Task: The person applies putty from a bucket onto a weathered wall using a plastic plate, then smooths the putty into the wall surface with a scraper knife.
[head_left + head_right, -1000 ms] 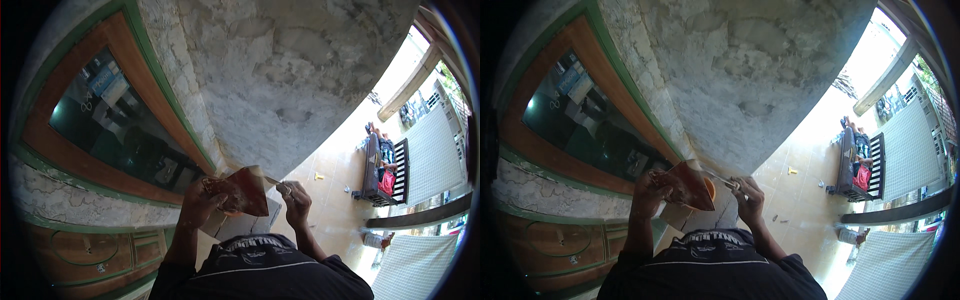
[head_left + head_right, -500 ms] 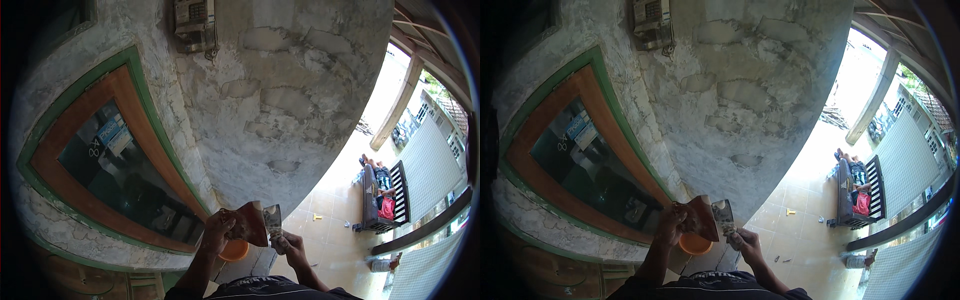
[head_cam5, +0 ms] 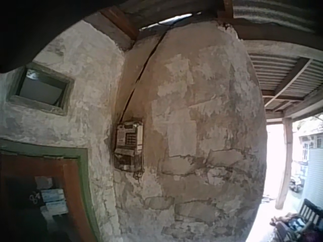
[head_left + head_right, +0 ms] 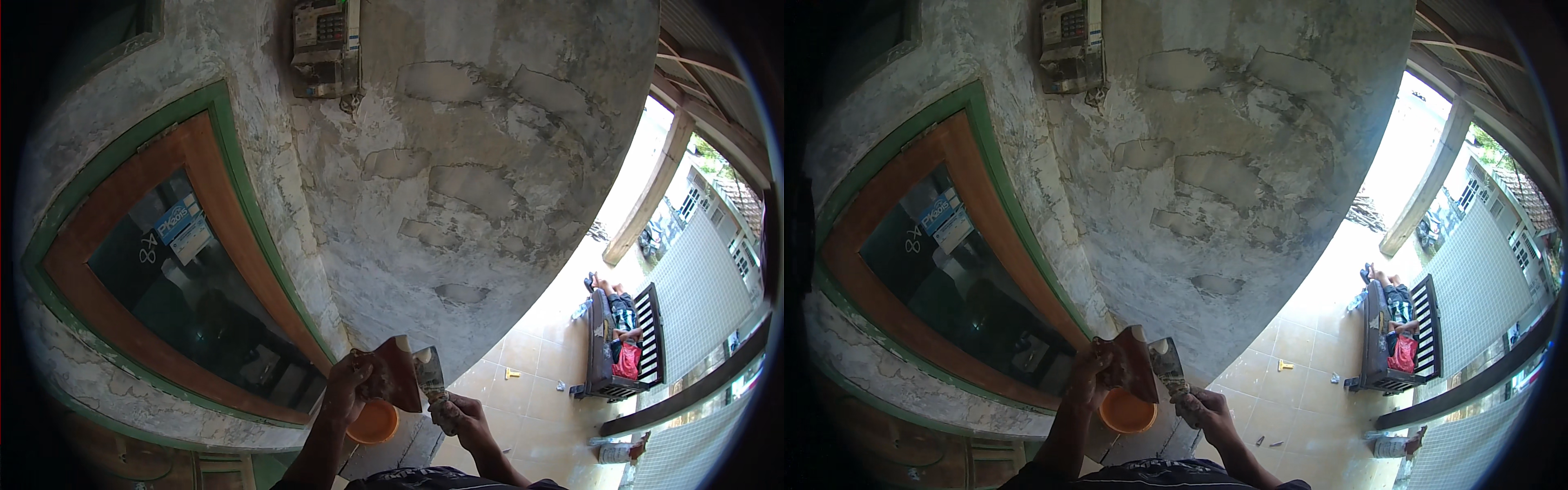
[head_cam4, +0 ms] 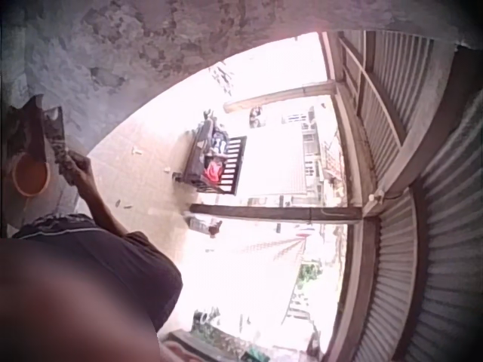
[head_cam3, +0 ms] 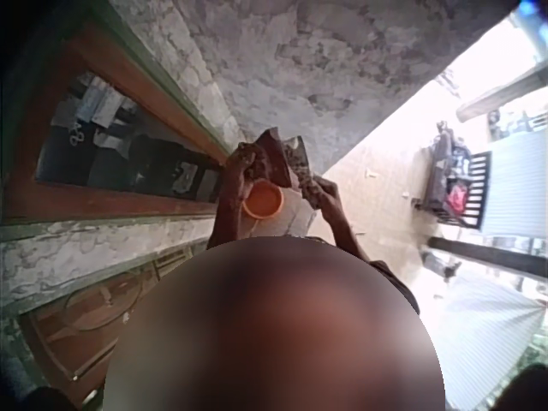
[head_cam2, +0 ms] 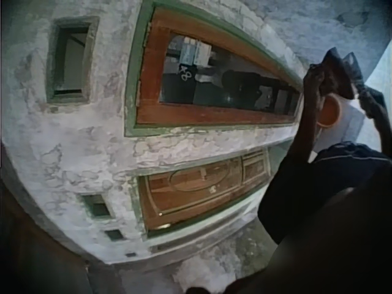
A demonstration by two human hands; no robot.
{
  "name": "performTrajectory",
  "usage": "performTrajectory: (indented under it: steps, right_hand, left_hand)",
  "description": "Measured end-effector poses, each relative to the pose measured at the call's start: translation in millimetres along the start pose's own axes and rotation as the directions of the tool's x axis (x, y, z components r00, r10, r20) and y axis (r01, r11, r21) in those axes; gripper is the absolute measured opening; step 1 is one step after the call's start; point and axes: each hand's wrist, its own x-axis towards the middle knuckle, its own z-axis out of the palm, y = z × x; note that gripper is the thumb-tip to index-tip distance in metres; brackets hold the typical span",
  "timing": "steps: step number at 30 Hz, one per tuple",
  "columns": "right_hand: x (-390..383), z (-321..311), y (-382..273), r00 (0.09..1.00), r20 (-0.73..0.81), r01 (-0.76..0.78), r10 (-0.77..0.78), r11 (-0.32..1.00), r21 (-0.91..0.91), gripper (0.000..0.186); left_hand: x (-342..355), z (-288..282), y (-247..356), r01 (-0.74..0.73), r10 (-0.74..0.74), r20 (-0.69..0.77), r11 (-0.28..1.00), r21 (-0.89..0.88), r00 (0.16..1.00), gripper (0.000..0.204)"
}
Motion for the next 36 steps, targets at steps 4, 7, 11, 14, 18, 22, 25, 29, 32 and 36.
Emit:
performTrajectory:
  steps: [4, 7, 11, 14, 18, 22, 25, 29, 32, 36]
  right_hand:
    - [-1, -4, -3, 1.0, -0.017, -0.013, 0.015, 0.995, 0.103, 0.036]
    - [-4, -14, -2, 0.998, -0.066, 0.007, 0.001, 0.991, 0.13, 0.036]
    - [-8, -28, 1, 0.983, -0.142, 0.133, -0.113, 0.981, 0.143, 0.035]
    - [-13, -39, -4, 0.974, -0.176, 0.169, -0.14, 0.972, 0.161, 0.034]
    - [-22, -51, -5, 0.945, -0.295, 0.193, -0.142, 0.969, 0.152, 0.035]
    - [-29, -56, -4, 0.933, -0.34, 0.188, -0.12, 0.966, 0.175, 0.034]
    - [-29, -56, -6, 0.931, -0.346, 0.184, -0.113, 0.966, 0.18, 0.033]
    - [-28, -64, -1, 0.913, -0.363, 0.255, -0.186, 0.955, 0.152, 0.033]
    - [-30, -64, -8, 0.912, -0.382, 0.222, -0.148, 0.962, 0.156, 0.032]
    - [-36, -72, -10, 0.892, -0.424, 0.224, -0.158, 0.968, 0.109, 0.033]
  left_hand:
    - [14, -14, 6, -0.066, 0.065, -0.012, 0.994, -0.082, 0.998, 0.021]
    - [29, -6, 17, -0.141, 0.145, 0.03, 0.982, -0.124, 0.989, 0.023]
    - [57, 44, 45, -0.398, 0.383, -0.203, 0.917, -0.037, 0.901, 0.021]
    - [84, 56, 70, -0.615, 0.662, -0.198, 0.747, 0.251, 0.723, 0.021]
    - [137, 91, 94, -0.773, 0.867, 0.113, 0.364, 0.52, 0.485, 0.027]
    - [173, 127, 112, -0.763, 0.78, 0.617, -0.338, 0.551, 0.101, 0.035]
    - [227, 135, 100, -0.806, 0.712, 0.7, -0.443, 0.393, -0.05, 0.05]
    - [261, 163, 63, -0.709, 0.752, 0.658, -0.485, 0.512, -0.039, 0.066]
    - [278, 178, 49, -0.66, 0.79, 0.613, -0.473, 0.584, -0.024, 0.058]
    - [291, 192, 42, -0.692, 0.828, 0.56, -0.385, 0.611, 0.035, 0.054]
